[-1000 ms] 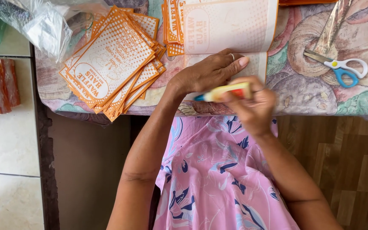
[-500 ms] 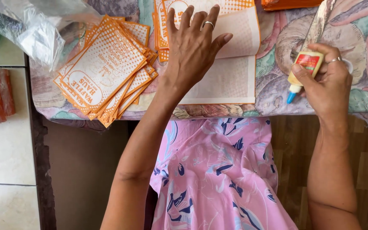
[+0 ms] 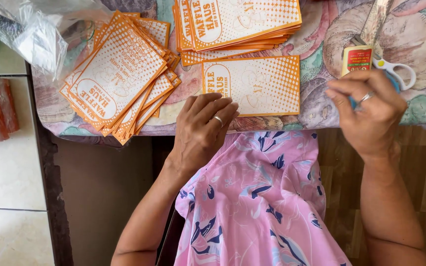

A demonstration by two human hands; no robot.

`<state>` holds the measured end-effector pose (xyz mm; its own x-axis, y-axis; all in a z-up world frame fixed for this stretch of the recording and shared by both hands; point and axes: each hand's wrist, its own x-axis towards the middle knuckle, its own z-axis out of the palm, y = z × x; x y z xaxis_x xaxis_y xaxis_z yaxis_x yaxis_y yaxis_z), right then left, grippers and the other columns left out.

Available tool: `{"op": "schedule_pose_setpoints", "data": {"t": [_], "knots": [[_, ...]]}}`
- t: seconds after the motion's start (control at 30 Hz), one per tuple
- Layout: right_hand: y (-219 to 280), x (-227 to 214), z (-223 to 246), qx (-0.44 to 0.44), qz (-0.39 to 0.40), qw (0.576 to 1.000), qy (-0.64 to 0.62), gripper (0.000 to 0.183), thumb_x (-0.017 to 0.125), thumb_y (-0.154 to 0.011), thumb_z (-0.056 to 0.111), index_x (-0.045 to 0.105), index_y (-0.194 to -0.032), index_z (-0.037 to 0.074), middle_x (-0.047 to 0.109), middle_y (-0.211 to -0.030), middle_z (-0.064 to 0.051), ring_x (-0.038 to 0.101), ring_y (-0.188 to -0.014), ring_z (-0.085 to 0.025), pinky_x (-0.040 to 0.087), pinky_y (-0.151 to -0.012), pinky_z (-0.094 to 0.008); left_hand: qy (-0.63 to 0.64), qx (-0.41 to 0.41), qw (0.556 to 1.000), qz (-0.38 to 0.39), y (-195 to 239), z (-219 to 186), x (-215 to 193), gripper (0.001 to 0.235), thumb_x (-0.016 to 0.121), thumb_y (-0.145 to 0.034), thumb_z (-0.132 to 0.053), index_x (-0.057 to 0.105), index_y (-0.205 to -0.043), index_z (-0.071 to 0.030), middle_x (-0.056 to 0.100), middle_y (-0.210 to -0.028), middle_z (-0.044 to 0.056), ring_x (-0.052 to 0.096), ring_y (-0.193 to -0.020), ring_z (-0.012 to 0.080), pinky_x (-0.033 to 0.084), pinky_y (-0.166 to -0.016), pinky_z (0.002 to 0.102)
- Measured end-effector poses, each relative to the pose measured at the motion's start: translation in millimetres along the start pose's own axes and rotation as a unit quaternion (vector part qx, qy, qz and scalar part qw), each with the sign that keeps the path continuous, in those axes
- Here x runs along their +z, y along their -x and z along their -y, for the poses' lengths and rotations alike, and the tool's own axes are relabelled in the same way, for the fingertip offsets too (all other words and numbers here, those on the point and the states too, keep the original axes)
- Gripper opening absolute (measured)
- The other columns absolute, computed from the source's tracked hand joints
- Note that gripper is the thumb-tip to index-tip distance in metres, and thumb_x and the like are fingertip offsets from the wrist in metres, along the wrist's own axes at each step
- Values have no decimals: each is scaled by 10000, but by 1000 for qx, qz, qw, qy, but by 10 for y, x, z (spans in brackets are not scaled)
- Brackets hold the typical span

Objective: Applying glue to the edges of paper bags, folding them, and stacking them in organized piles.

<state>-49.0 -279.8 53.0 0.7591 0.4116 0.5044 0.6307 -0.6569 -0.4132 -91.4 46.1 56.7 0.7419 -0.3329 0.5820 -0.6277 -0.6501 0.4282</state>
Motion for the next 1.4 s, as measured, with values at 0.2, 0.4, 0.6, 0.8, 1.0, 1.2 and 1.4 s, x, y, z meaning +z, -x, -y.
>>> {"op": "schedule_pose_setpoints", "data": {"t": [0.2, 0.4, 0.6, 0.8, 1.0, 1.2, 1.4], "knots": [[-78, 182, 228, -90, 40, 988, -118, 179, 604, -1036, -159, 766, -1046, -83, 700, -1091, -245, 672, -996, -415, 565, -909, -498, -51, 0, 998, 30, 301, 73, 136, 113, 592, -1045, 5, 690, -1099, 13, 705, -1214, 186, 667, -1170, 409, 525, -891, 482], [-56, 314, 208, -147, 104, 974, -135, 197, 625, -1002, -114, 711, -1178, -102, 680, -1294, -261, 642, -1242, -472, 551, -1080, -567, -61, -13, 995, 78, 412, 188, 251, 178, 610, -1066, -50, 706, -1212, -17, 647, -1387, 162, 547, -1366, 419, 446, -1120, 568], [-41, 363, 165, -156, 107, 978, -84, 242, 627, -1021, -102, 686, -1255, -94, 671, -1336, -257, 641, -1273, -463, 537, -1105, -579, -76, -21, 993, 87, 435, 230, 291, 246, 615, -1086, -95, 663, -1306, 5, 593, -1451, 196, 513, -1406, 417, 414, -1169, 588], [-24, 378, 172, -153, 105, 981, -58, 235, 663, -1022, -75, 698, -1255, -79, 684, -1335, -246, 664, -1259, -453, 532, -1112, -566, -78, -30, 992, 91, 433, 274, 306, 295, 633, -1090, -123, 635, -1356, 6, 565, -1483, 195, 495, -1428, 398, 386, -1205, 584], [-42, 376, 195, -158, 98, 981, -46, 203, 665, -1020, -84, 718, -1217, -78, 701, -1306, -249, 672, -1250, -454, 544, -1090, -565, -68, -31, 993, 86, 421, 286, 295, 299, 663, -1080, -119, 640, -1346, 16, 565, -1481, 194, 499, -1428, 386, 395, -1204, 568], [11, 387, 152, -155, 105, 981, -48, 222, 628, -1042, -62, 699, -1252, -55, 692, -1327, -242, 668, -1260, -454, 531, -1107, -568, -16, -21, 998, 65, 453, 296, 193, 215, 682, -1055, -89, 671, -1256, -15, 651, -1390, 154, 525, -1393, 413, 446, -1163, 539], [-58, 366, 188, -173, 85, 980, -54, 182, 692, -1015, -65, 716, -1194, -84, 708, -1276, -265, 684, -1229, -469, 551, -1091, -573, 37, -17, 998, 39, 510, 328, 117, 178, 671, -1038, -4, 679, -1216, 1, 676, -1339, 149, 597, -1333, 425, 509, -1093, 563]]}}
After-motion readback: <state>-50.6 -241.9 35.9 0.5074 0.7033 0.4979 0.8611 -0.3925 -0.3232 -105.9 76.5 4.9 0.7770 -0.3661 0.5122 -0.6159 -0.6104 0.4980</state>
